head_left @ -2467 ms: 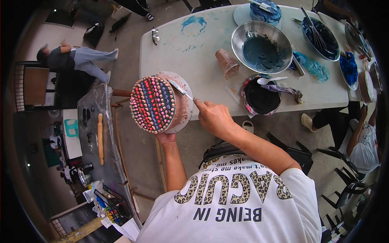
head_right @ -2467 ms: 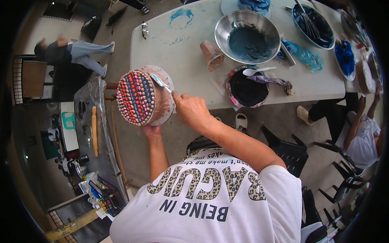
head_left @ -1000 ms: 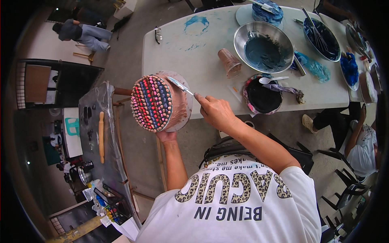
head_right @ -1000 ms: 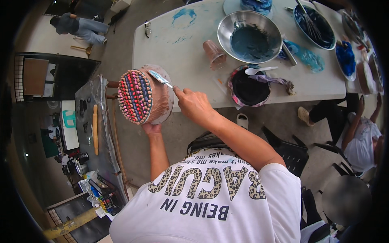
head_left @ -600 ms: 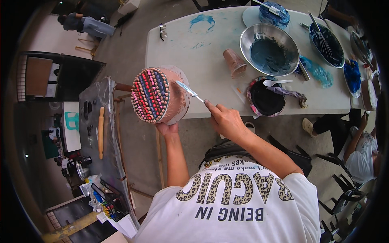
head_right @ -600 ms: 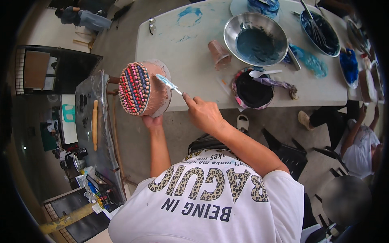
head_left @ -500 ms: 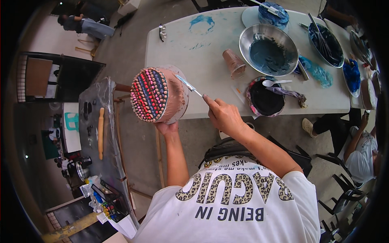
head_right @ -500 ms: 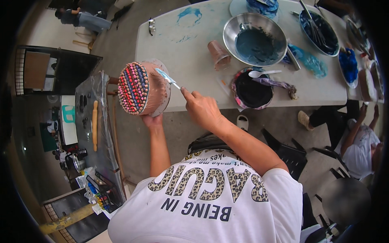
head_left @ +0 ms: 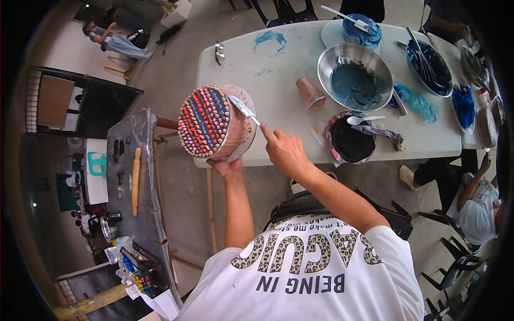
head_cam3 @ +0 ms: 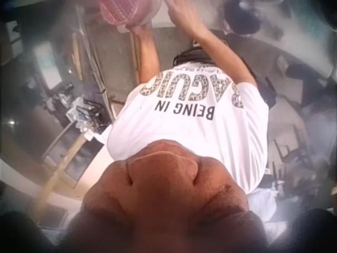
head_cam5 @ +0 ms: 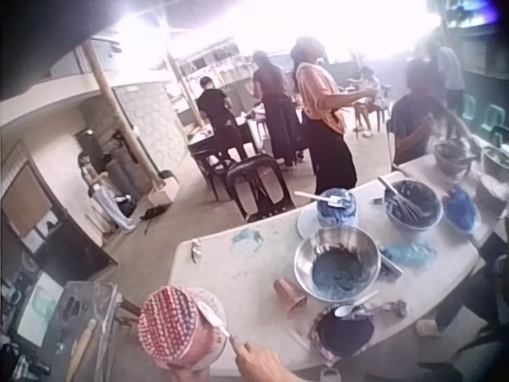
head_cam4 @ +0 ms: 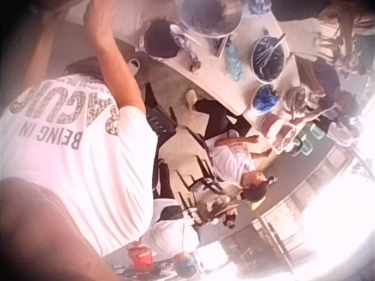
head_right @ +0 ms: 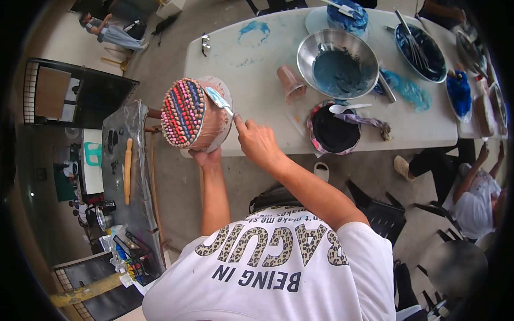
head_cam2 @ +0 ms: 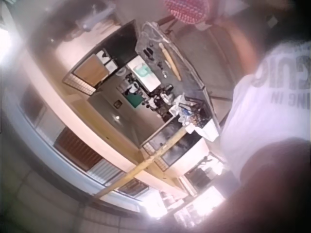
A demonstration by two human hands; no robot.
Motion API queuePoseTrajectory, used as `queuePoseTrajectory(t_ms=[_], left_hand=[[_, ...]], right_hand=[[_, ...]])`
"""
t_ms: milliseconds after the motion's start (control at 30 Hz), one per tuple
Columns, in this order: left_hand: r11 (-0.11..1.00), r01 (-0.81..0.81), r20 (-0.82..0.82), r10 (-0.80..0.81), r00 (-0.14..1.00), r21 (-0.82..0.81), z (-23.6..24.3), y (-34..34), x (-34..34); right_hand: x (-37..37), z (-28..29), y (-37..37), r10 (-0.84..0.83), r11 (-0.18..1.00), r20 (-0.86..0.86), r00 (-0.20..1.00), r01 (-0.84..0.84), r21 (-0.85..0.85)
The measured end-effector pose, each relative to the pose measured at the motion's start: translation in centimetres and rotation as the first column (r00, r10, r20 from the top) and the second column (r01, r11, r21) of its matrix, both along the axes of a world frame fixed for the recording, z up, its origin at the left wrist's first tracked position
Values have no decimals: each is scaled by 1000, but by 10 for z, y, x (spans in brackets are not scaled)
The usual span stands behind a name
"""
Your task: The person uses a small spatula to spread a pink paste onto the side of a round craft object that is topped with colorful pins, smoothing the material around the side.
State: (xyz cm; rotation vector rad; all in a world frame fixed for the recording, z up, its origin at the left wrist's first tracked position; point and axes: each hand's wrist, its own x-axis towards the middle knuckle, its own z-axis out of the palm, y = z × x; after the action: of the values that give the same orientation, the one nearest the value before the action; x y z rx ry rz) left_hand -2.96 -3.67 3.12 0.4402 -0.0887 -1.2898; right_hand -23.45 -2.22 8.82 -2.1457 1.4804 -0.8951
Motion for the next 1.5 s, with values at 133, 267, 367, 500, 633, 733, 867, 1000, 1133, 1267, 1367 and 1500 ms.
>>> queuePoseTrajectory(t_ms=[133, 267, 367, 500, 633, 733, 867, 1000, 1133, 1267, 1367, 1500], left_hand=[[997, -76, -50, 77, 996, 14, -4, -7, 1], [995, -99, -112, 98, 989, -1, -3, -13, -1], [987, -136, -149, 149, 978, 88, 10, -17, -13], [997, -83, -122, 83, 989, 9, 7, -13, -12], [991, -101, -100, 110, 989, 93, 13, -11, -19], [994, -66, -95, 74, 993, 87, 11, -11, -19], [993, -88, -84, 95, 992, 84, 3, -10, -21], [989, -149, -67, 149, 987, 2, -4, -16, -11], [984, -173, -85, 176, 981, 45, -7, -16, -4], [997, -45, -133, 37, 990, -59, 1, -10, -10], [996, -38, -22, 37, 999, -84, 4, -2, -8], [995, -4, 62, 11, 998, -101, 9, 5, -12]], right_hand=[[-6, -5, 21, 20, 1000, 29, 999, -20, 2], [-10, 5, 19, -19, 999, 92, 996, 15, 38], [-9, 14, 0, -37, 999, 94, 995, 35, 23], [-1, 14, -16, -45, 999, 91, 995, 45, -5], [6, 6, -16, -41, 999, 50, 998, 41, 1], [8, 0, -9, -39, 999, 44, 998, 40, -23], [-2, -11, 11, -12, 998, 66, 998, 15, -56], [-9, -1, 36, 2, 999, 29, 1000, -3, 35], [-16, 13, 29, -4, 999, 104, 995, 0, 41], [-17, 17, -2, -43, 999, 103, 994, 40, 27], [-12, 16, -9, -24, 1000, 109, 994, 24, 2], [-8, 13, -12, -22, 1000, 98, 995, 23, -5]])
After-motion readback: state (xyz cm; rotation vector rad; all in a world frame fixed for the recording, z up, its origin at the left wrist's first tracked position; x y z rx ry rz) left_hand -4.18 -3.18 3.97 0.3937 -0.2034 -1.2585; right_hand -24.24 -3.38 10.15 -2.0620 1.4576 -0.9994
